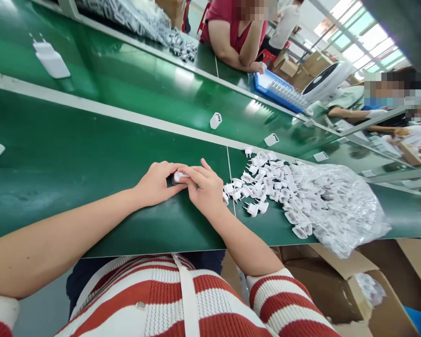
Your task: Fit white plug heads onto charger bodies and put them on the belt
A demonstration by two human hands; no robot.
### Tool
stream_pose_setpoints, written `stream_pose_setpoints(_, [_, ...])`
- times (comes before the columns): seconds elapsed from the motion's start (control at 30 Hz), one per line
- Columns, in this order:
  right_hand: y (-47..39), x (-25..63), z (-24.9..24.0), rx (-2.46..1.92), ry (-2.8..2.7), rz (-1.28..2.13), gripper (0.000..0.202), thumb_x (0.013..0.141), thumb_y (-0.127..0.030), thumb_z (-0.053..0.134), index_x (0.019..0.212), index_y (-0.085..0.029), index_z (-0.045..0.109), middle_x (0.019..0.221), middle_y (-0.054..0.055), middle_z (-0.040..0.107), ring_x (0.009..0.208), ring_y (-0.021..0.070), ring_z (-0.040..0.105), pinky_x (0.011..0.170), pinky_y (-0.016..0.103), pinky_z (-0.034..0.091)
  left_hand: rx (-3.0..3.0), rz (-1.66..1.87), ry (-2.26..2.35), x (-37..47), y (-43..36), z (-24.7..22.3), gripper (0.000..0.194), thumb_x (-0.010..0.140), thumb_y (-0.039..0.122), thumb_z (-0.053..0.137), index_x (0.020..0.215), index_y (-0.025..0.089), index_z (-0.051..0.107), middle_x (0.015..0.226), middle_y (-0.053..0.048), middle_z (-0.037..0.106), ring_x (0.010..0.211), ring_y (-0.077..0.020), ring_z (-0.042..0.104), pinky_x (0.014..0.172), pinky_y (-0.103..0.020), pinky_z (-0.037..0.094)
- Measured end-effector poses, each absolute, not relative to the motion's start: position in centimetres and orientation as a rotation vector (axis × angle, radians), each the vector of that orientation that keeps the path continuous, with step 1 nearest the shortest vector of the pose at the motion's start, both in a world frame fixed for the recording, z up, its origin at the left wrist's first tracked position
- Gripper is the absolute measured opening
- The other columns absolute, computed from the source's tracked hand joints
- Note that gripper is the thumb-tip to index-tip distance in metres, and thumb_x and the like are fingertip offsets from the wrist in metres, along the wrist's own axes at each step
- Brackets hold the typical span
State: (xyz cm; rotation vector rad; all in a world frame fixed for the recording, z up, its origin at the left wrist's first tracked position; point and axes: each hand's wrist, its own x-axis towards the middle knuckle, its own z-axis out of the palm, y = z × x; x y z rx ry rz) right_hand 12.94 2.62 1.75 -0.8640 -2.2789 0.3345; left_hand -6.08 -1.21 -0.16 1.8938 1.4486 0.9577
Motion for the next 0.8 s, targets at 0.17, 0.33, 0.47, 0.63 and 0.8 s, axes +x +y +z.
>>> stream_pose_setpoints(0.17, [2.6,13.8,3.0,-0.889,-2.312,0.634,0.063,0.102,-0.031,0.066,0.161,-0.037,0.045,0.125,-0.002,0.080,0.116,0.0184,0.076,0.135,0.054,0.029,1.805,0.972,1.492,-5.9,-1.6,0.2,0.047,0.091,0.056,0.068,0.126,0.025,0.074,0.115,-0.007,0.080,0.100,-0.0281,0.070,0.096,-0.044,0.052])
stream_pose_setpoints(0.33, [6.7,17.1,5.2,-1.109,-2.116,0.716,0.083,0.096,-0.049,0.072,0.167,-0.030,0.033,0.159,0.010,0.059,0.145,0.0295,0.059,0.124,0.054,0.044,1.534,0.957,1.534,-6.2,-0.6,1.2,0.050,0.083,0.060,0.075,0.117,0.023,0.076,0.113,-0.006,0.081,0.101,-0.0283,0.073,0.094,-0.041,0.056])
stream_pose_setpoints(0.47, [13.5,20.8,6.3,-1.723,-2.129,0.337,0.058,0.106,-0.038,0.056,0.159,-0.018,0.049,0.172,0.015,0.040,0.162,0.0292,0.035,0.133,0.049,0.030,1.569,0.975,1.777,-9.0,5.6,2.4,0.047,0.082,0.054,0.077,0.118,0.024,0.075,0.114,-0.004,0.080,0.104,-0.0273,0.072,0.097,-0.038,0.054])
stream_pose_setpoints(0.63, [18.6,23.5,5.6,-2.157,-2.063,0.305,0.059,0.102,-0.026,0.059,0.159,-0.012,0.048,0.171,0.029,0.034,0.158,0.0477,0.035,0.126,0.074,0.019,1.483,1.047,2.240,-14.3,16.4,3.1,0.045,0.088,0.042,0.068,0.129,0.022,0.067,0.129,-0.011,0.075,0.119,-0.0331,0.069,0.107,-0.046,0.049])
stream_pose_setpoints(0.8, [18.9,24.2,4.6,-2.076,-2.063,0.413,0.037,0.092,-0.013,0.063,0.128,-0.016,0.072,0.147,0.019,0.064,0.130,0.0340,0.065,0.113,0.047,0.046,1.340,1.050,2.398,-15.7,20.2,2.5,0.054,0.082,0.032,0.070,0.133,0.019,0.062,0.136,-0.019,0.069,0.134,-0.0427,0.059,0.117,-0.061,0.038])
